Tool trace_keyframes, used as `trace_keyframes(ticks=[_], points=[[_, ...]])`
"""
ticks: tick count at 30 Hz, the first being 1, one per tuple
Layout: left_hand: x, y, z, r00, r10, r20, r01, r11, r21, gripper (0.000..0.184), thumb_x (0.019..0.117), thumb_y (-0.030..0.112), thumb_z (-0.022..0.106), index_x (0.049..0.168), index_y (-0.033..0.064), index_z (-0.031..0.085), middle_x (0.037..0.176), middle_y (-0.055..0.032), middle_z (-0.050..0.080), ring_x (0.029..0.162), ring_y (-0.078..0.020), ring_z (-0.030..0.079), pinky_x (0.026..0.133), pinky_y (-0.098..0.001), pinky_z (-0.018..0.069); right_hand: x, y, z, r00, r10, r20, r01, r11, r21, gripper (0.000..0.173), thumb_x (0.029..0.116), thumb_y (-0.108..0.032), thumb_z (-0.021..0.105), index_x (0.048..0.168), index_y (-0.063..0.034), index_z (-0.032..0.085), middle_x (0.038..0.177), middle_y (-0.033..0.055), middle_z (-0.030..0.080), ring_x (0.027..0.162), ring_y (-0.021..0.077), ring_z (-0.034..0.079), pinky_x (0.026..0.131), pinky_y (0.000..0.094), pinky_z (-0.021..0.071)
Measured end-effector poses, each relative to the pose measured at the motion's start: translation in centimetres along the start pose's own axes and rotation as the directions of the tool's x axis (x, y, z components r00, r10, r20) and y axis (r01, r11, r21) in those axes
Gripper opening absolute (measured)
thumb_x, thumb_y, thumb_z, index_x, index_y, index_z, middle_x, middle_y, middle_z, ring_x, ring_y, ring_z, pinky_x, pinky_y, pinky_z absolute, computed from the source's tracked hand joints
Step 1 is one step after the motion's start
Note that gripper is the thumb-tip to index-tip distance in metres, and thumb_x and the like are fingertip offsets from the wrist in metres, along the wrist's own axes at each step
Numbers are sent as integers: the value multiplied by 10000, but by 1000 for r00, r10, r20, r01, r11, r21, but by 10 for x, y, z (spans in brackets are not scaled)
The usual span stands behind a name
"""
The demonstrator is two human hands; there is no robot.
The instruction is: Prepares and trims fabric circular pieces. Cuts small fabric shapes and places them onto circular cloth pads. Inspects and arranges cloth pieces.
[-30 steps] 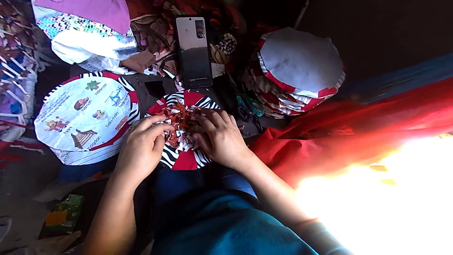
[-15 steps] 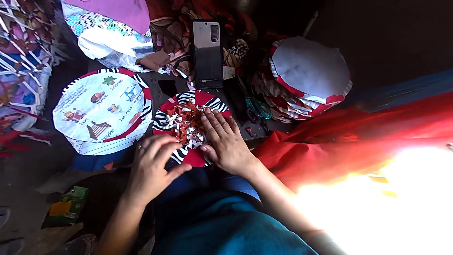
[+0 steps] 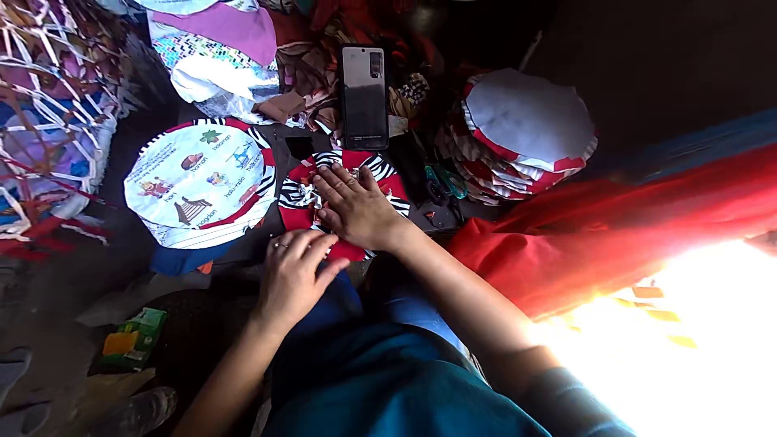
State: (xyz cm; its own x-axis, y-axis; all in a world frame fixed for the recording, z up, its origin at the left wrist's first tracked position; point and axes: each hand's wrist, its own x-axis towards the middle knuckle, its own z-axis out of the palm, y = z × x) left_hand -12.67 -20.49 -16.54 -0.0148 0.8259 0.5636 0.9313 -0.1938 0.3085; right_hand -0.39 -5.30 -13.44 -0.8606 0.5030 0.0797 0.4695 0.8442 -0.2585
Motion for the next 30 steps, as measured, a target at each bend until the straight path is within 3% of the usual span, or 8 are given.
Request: trace_keyframes(ticks=[4,6,9,14,19,22,23,30], points=[[33,-14,-27,988,-149,45,151,988,-45,271,1040,121,519,1159,-14,722,1168,-230,691,1120,-402,657,972,-572,501,-27,-1,-18,967,30,-253,12,986,164,572,1096,-341,341,1579,-36,368,1645,123,351,1556,308,237,1228,646,105],[55,-24,-31,987,-143,74,147,988,-54,257,1024,53,528,1178,6,728,1194,-236,681,1140,-415,644,987,-579,493,-47,-1,-21,916,63,-397,28,975,220,539,1084,-299,356,1533,-10,428,1604,135,415,1526,316,308,1214,605,216],[80,-35,-29,981,-70,181,81,995,-52,226,972,31,630,1165,38,748,1221,-229,659,1157,-445,600,987,-611,462,-74,2,-15,825,84,-559,73,964,254,479,1045,-259,416,1399,29,562,1432,184,577,1340,353,527,1075,572,399],[90,-35,-25,958,-36,283,41,999,-10,112,965,36,644,999,-9,741,1201,-233,661,1168,-464,587,982,-640,444,-105,11,-13,803,96,-589,76,962,261,415,1038,-250,461,1285,30,642,1297,180,655,1229,346,595,1008,538,446],[80,-24,-34,974,-49,221,51,999,-6,138,1002,22,557,1042,-44,672,1229,-231,648,1174,-445,594,995,-616,446,-110,18,-8,798,94,-596,82,962,262,386,1028,-231,472,1230,34,667,1217,175,684,1158,329,629,979,511,468],[77,-28,-27,969,-19,245,20,1000,-1,262,977,-1,602,1222,10,694,1307,-220,629,1222,-471,564,1010,-636,438,-107,16,-4,809,86,-581,91,959,268,388,1024,-233,477,1235,30,670,1209,171,689,1141,330,635,949,516,482],[77,-30,-24,969,-16,246,15,1000,3,270,967,0,617,1219,27,710,1304,-218,634,1227,-474,563,1007,-642,439,-106,14,-2,815,79,-574,96,959,268,386,1023,-232,478,1237,26,670,1207,168,690,1138,328,637,943,518,484],[82,-39,-23,977,-9,212,4,1000,23,142,985,82,622,1006,-4,733,1246,-228,644,1178,-452,585,988,-621,445,-107,14,3,831,65,-552,91,964,251,388,1026,-246,479,1243,10,674,1187,153,702,1115,321,646,921,517,485]])
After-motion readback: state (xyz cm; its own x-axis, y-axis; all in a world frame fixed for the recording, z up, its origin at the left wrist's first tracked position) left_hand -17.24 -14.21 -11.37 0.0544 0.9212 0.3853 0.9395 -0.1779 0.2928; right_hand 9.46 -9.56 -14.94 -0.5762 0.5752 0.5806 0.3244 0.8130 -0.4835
